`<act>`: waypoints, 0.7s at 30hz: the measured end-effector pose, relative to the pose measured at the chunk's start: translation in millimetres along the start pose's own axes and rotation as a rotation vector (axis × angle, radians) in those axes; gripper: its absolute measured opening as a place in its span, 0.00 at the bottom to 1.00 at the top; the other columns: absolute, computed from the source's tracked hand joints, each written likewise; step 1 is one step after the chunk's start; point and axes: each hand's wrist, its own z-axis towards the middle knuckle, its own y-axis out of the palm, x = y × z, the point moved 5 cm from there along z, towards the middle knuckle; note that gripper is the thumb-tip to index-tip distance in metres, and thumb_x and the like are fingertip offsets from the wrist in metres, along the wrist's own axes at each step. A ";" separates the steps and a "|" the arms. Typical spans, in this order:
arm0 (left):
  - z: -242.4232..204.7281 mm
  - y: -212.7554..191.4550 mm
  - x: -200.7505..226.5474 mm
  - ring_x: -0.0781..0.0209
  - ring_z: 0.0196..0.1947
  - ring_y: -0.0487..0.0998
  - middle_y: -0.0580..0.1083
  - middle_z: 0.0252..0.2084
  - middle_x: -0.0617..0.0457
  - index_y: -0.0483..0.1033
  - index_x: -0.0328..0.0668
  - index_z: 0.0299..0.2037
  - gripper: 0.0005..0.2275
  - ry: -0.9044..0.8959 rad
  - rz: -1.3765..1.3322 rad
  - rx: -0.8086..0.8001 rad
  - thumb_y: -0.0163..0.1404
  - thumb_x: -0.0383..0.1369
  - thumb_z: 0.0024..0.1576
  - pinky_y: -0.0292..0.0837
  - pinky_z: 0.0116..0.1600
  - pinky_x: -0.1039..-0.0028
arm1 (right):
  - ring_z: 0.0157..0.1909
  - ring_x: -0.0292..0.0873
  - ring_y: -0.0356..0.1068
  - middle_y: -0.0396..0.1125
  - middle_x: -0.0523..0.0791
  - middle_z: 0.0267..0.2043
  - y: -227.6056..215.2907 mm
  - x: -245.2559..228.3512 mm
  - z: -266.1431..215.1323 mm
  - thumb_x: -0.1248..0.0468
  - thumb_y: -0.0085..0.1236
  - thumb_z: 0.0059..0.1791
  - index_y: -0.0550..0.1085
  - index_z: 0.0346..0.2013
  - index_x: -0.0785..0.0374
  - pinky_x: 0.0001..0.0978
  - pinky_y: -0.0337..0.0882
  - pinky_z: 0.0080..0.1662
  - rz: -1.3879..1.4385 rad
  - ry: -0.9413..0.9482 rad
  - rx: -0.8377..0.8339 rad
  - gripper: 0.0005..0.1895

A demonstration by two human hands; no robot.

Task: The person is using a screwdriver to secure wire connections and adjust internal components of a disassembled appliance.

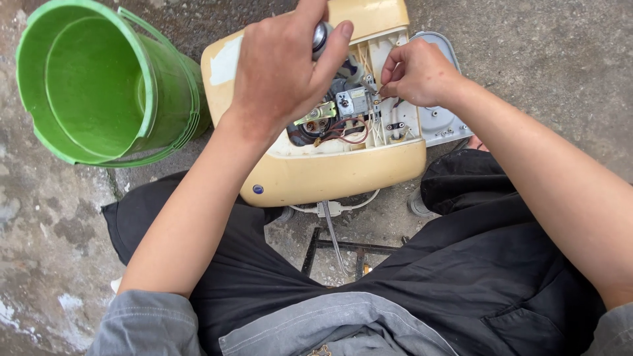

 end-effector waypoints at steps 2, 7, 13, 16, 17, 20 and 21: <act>3.3 -0.7 0.7 0.52 0.14 0.72 0.76 0.21 0.49 0.74 0.31 0.42 0.11 0.035 0.184 -0.042 0.51 0.35 0.68 0.63 0.23 0.66 | 0.27 0.38 0.70 0.72 0.43 0.26 -3.0 -3.4 -0.7 0.71 0.69 0.42 0.79 0.29 0.63 0.30 0.70 0.34 -0.008 0.015 0.012 0.05; 12.9 -3.9 17.9 0.49 0.29 0.73 0.71 0.31 0.45 0.65 0.31 0.44 0.10 0.046 0.086 -0.270 0.54 0.24 0.58 0.66 0.37 0.60 | 0.27 0.37 0.70 0.73 0.42 0.26 0.2 0.2 6.7 0.71 0.70 0.39 0.80 0.26 0.62 0.31 0.72 0.36 0.007 0.007 -0.038 0.06; 15.9 -0.6 30.3 0.54 0.30 0.68 0.67 0.38 0.45 0.70 0.30 0.47 0.09 -0.042 -0.046 -0.299 0.51 0.26 0.58 0.65 0.37 0.64 | 0.29 0.36 0.72 0.75 0.42 0.26 0.0 -2.7 7.3 0.72 0.67 0.40 0.80 0.26 0.61 0.29 0.73 0.37 0.025 0.008 -0.059 0.04; 11.1 5.7 27.4 0.56 0.27 0.70 0.70 0.36 0.46 0.72 0.30 0.49 0.11 -0.035 -0.009 -0.274 0.56 0.31 0.64 0.65 0.34 0.66 | 0.30 0.36 0.73 0.75 0.42 0.26 0.8 -2.5 7.5 0.71 0.67 0.40 0.80 0.26 0.60 0.30 0.74 0.37 0.015 0.003 -0.063 0.04; 11.1 8.0 29.7 0.56 0.27 0.70 0.70 0.36 0.46 0.72 0.30 0.49 0.11 -0.036 -0.009 -0.276 0.56 0.31 0.64 0.65 0.34 0.66 | 0.30 0.36 0.73 0.75 0.42 0.26 -0.1 -1.7 7.1 0.71 0.67 0.40 0.80 0.26 0.60 0.30 0.74 0.37 0.017 0.004 -0.064 0.04; 7.8 10.3 32.2 0.55 0.25 0.71 0.73 0.32 0.44 0.69 0.29 0.46 0.10 -0.079 -0.063 -0.241 0.54 0.30 0.63 0.65 0.31 0.64 | 0.30 0.36 0.73 0.75 0.41 0.27 0.4 -3.0 6.5 0.71 0.68 0.40 0.80 0.26 0.60 0.29 0.73 0.37 0.021 0.002 -0.064 0.04; 5.9 11.7 31.7 0.55 0.18 0.70 0.72 0.24 0.48 0.68 0.32 0.44 0.11 -0.061 0.068 -0.242 0.54 0.32 0.64 0.64 0.26 0.66 | 0.29 0.36 0.72 0.74 0.41 0.26 0.3 -3.1 6.1 0.71 0.69 0.40 0.80 0.26 0.61 0.29 0.73 0.37 0.027 0.013 -0.062 0.05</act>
